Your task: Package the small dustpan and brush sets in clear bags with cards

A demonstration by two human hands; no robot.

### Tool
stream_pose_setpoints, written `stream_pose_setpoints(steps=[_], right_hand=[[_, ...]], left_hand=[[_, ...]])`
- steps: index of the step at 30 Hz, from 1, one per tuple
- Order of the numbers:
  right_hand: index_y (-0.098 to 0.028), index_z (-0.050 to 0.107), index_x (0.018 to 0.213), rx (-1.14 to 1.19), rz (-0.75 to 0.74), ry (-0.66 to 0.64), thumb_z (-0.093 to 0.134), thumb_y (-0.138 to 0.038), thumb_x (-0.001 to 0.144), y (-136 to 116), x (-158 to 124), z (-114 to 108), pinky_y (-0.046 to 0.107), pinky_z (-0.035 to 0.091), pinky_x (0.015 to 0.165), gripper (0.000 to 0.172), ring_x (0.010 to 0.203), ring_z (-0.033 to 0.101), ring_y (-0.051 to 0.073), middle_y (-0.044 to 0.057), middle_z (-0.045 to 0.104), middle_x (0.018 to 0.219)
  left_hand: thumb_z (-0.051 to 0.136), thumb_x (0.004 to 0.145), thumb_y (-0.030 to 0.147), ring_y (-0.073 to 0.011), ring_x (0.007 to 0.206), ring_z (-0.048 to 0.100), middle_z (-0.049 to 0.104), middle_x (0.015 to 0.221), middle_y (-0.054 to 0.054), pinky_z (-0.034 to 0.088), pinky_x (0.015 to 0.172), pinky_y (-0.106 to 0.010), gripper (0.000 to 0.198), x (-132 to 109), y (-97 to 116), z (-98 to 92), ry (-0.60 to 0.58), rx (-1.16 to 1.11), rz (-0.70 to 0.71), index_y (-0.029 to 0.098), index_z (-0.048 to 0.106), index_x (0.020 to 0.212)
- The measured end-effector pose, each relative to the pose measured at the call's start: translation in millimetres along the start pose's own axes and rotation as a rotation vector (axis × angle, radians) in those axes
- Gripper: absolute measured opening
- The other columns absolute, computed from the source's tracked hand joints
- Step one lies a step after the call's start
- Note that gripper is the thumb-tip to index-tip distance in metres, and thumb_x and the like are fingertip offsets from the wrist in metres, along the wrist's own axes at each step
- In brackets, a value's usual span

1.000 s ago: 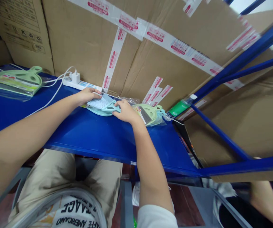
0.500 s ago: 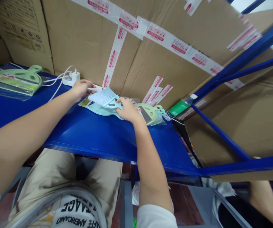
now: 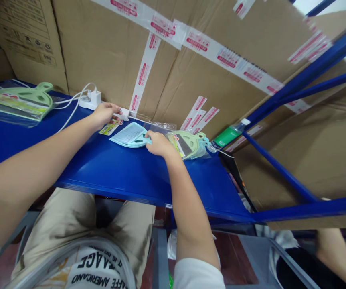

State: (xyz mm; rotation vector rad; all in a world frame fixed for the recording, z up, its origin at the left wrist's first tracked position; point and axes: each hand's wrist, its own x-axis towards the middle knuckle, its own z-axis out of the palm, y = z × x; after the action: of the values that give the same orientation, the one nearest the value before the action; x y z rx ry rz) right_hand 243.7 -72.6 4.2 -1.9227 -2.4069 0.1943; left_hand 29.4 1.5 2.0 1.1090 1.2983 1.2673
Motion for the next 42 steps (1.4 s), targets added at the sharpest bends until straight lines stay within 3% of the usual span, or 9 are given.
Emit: stream_pose_setpoints(steps=[10,18,27,30,34,37,39,42], right_hand=[[-0.018,0.073,0.124,0.159,-0.047,0.040,0.066,-0.007,0.095,14,6,1,0.034,0.053,0.103,0.032,0.116,0.073,0.024,0.011,0.079,0.126],[-0.016,0.076,0.120,0.128,0.020,0.073,0.069,-0.008,0.096,9,6,1,0.034,0.053,0.099,0.026,0.114,0.074,0.024,0.012,0.080,0.122],[-0.019,0.075,0.092,0.112,-0.058,0.106,0.074,-0.011,0.089,12,3,-2,0.029,0.051,0.085,0.009,0.092,0.072,0.020,0.005,0.080,0.099],[-0.020,0.071,0.083,0.087,-0.071,0.102,0.077,-0.012,0.087,10,2,-2,0.029,0.049,0.084,0.010,0.091,0.071,0.020,0.005,0.079,0.096],[-0.020,0.067,0.081,0.077,0.012,0.076,0.079,-0.017,0.089,7,0,-6,0.029,0.049,0.082,0.015,0.091,0.070,0.019,0.005,0.078,0.095],[-0.020,0.065,0.092,0.135,0.167,0.055,0.078,-0.024,0.094,6,-2,-9,0.026,0.049,0.071,0.014,0.080,0.068,0.017,0.004,0.077,0.093],[-0.021,0.062,0.096,0.213,0.276,-0.011,0.074,-0.031,0.099,6,-2,-11,0.025,0.048,0.060,0.016,0.068,0.065,0.015,0.002,0.075,0.083],[-0.021,0.058,0.084,0.313,0.358,-0.161,0.065,-0.039,0.108,6,-1,-13,0.023,0.045,0.049,0.030,0.052,0.059,0.013,0.000,0.067,0.064]], left_hand=[[0.062,0.098,0.006,-0.0086,0.054,0.061,0.071,0.077,-0.001,0.047,0.054,-0.020,0.023,2,-2,-0.2,-0.038,0.059,0.006,0.019,0.060,0.079],[0.061,0.100,0.005,-0.0074,0.054,0.061,0.076,0.091,-0.004,0.043,0.053,-0.020,0.025,-1,-1,1.5,-0.062,0.115,-0.008,0.019,0.058,0.079],[0.060,0.100,0.006,-0.0091,0.057,0.061,0.076,0.088,-0.004,0.043,0.055,-0.021,0.025,-1,-2,1.9,-0.071,0.132,-0.004,0.019,0.059,0.078],[0.059,0.100,0.005,-0.0091,0.055,0.060,0.074,0.085,-0.003,0.041,0.053,-0.021,0.030,-1,-2,2.1,-0.074,0.136,-0.003,0.020,0.057,0.075],[0.060,0.100,0.007,-0.0097,0.056,0.060,0.075,0.084,-0.004,0.041,0.053,-0.021,0.029,0,-4,1.5,-0.086,0.143,0.014,0.020,0.056,0.074],[0.064,0.097,0.008,-0.0110,0.059,0.062,0.077,0.085,-0.004,0.043,0.056,-0.021,0.022,2,-7,0.7,-0.092,0.156,0.021,0.020,0.060,0.079],[0.066,0.095,0.008,-0.0121,0.061,0.064,0.077,0.085,-0.004,0.044,0.058,-0.020,0.019,3,-8,0.4,-0.092,0.169,0.022,0.020,0.062,0.081],[0.066,0.093,0.008,-0.0129,0.062,0.064,0.075,0.081,-0.005,0.046,0.059,-0.022,0.019,4,-9,0.2,-0.095,0.172,0.029,0.020,0.063,0.079]])
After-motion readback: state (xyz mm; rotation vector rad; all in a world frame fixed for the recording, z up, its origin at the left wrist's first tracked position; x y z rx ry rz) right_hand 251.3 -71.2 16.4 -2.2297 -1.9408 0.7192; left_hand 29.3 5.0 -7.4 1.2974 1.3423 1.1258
